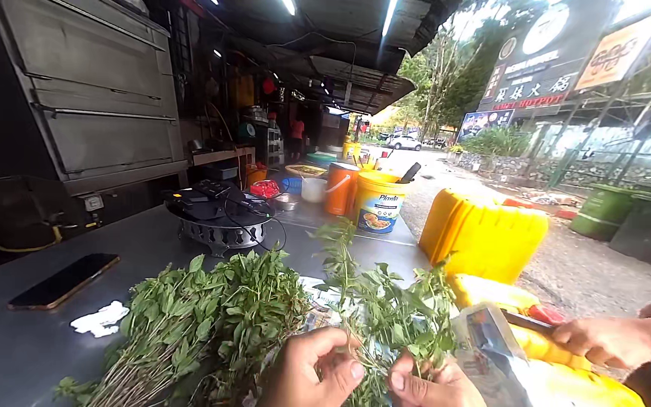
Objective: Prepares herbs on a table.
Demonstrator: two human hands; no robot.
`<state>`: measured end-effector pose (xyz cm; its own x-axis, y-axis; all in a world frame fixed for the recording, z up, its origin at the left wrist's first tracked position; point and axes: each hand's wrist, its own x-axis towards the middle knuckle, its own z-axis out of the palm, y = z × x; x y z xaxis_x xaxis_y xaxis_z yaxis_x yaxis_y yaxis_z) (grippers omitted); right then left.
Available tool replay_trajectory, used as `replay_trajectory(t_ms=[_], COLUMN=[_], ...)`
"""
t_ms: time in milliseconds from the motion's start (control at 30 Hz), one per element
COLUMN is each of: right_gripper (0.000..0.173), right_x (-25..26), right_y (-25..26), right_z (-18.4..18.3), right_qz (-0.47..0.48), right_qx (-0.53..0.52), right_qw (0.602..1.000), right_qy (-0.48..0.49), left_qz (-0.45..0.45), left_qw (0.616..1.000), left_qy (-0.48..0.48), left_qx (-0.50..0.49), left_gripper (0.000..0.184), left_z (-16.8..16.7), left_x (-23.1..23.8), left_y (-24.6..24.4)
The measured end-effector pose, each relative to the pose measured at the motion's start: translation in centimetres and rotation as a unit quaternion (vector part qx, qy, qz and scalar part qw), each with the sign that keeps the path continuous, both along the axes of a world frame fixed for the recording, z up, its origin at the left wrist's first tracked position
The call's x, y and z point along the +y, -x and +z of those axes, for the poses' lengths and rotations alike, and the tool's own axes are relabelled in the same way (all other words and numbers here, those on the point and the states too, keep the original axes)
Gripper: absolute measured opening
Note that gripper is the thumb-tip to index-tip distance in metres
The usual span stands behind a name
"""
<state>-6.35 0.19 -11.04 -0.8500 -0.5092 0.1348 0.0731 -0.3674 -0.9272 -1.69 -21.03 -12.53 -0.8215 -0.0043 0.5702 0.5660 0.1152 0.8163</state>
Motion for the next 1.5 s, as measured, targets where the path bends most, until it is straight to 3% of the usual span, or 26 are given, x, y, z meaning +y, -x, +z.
replay_trajectory(t_ms=[67,167,333,500,667,833,1067,1200,1333,1500], right_gripper=[0.017,0.017,0.017,0.018,0.013,0.026,0.005,0.016,0.021,0.031], right_x=[0.0,0.1,0.2,0.2,-0.9,-1.9,-1.6,-1.4,-1.1,-1.1], right_y=[0.0,0.0,0.0,0.2,-0.3,-0.9,-0.8,-0.6,-0.5,-0.6], right_z=[0.0,0.1,0.1,0.1,0.1,0.2,-0.2,-0.4,-0.4,0.4], right_qz=[0.002,-0.002,-0.032,-0.067,-0.125,-0.169,-0.013,0.050,0.054,-0.050], right_qx=[-0.005,-0.008,-0.006,0.000,0.037,0.088,0.139,0.146,0.155,0.092], right_qw=[1.000,1.000,0.999,0.998,0.987,0.962,0.977,0.978,0.976,0.981], right_qy=[0.004,0.003,0.006,0.003,-0.098,-0.196,-0.161,-0.137,-0.141,-0.166], left_qz=[0.072,0.154,0.323,0.160,0.225,0.206,0.172,0.207,0.230,0.253], left_qw=[0.993,0.966,0.915,0.950,0.949,0.944,0.948,0.944,0.936,0.920], left_qy=[0.078,0.177,0.214,0.265,0.181,0.173,0.207,0.201,0.232,0.262], left_qx=[0.052,0.105,0.110,0.034,0.123,0.190,0.169,0.161,0.132,0.142], left_gripper=[0.020,0.031,0.024,0.017,0.017,0.013,0.022,0.026,0.023,0.012], left_z=[-0.3,-0.7,-0.3,0.3,0.4,1.2,0.4,-0.1,-0.4,0.2], left_x=[0.4,0.5,-0.8,-4.4,-3.6,-1.9,-0.3,-0.6,-1.1,-1.1], left_y=[-0.1,-0.2,-0.1,0.4,0.4,-0.9,-0.4,0.5,0.6,0.3])
